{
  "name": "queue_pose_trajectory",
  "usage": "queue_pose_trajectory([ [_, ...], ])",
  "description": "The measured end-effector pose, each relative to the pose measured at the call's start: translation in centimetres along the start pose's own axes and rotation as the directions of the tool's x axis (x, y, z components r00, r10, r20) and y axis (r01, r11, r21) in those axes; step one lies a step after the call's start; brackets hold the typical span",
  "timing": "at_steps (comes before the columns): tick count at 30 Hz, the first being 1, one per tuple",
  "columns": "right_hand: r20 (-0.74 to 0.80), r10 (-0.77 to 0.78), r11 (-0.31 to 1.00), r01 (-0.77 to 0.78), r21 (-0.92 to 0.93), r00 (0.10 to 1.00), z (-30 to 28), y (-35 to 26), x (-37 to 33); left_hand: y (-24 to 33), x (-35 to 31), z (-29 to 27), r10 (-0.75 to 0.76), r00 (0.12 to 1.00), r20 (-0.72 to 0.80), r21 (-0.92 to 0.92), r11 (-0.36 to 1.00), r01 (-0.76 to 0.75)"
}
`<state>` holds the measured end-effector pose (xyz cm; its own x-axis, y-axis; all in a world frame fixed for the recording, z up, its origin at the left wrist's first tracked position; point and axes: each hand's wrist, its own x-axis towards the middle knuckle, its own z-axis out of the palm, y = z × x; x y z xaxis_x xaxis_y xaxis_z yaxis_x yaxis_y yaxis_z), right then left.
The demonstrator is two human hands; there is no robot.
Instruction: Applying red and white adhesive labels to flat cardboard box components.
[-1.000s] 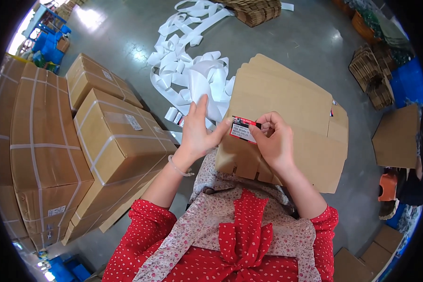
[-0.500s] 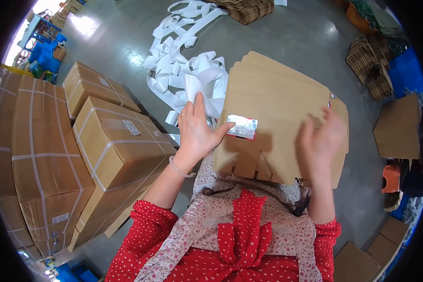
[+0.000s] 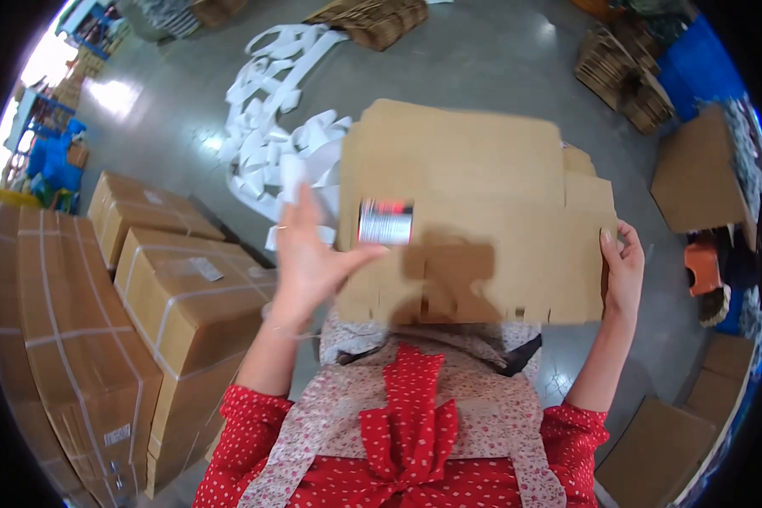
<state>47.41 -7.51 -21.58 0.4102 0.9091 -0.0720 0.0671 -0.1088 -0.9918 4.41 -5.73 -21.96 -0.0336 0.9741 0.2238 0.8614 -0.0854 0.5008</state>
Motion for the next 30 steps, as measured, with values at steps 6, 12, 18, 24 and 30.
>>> queue_pose_trajectory([
  [6, -0.402, 0.505, 0.829, -0.299, 0.473, 0.763, -8.9, 15.9, 8.4, -4.9, 0.9, -2.5, -0.065, 0.915, -0.398, -0.097, 0.995, 0.029],
  [12, -0.476, 0.450, 0.819, -0.562, -0.116, 0.755, -11.1, 20.7, 8.3, -4.1, 1.1, -4.7, -0.249, 0.912, -0.325, -0.636, 0.772, -0.016],
  [18, -0.095, -0.343, 0.936, 0.331, -0.123, 0.934, 7.5, -2.4, -0.1, -0.6, 3.1, -5.2, -0.175, 0.957, -0.232, -0.777, 0.626, -0.074],
  [24, 0.501, -0.619, 0.776, 0.569, 0.272, 0.604, 24.6, -6.6, -8.2, 3.2, 3.3, -7.5, -0.142, 0.965, -0.218, -0.860, 0.496, -0.121],
  [30, 0.542, -0.554, 0.832, 0.438, 0.341, 0.632, 27.9, -4.8, -8.4, 1.2, 2.3, -8.9, -0.098, 0.993, 0.070, -0.901, 0.421, 0.105],
])
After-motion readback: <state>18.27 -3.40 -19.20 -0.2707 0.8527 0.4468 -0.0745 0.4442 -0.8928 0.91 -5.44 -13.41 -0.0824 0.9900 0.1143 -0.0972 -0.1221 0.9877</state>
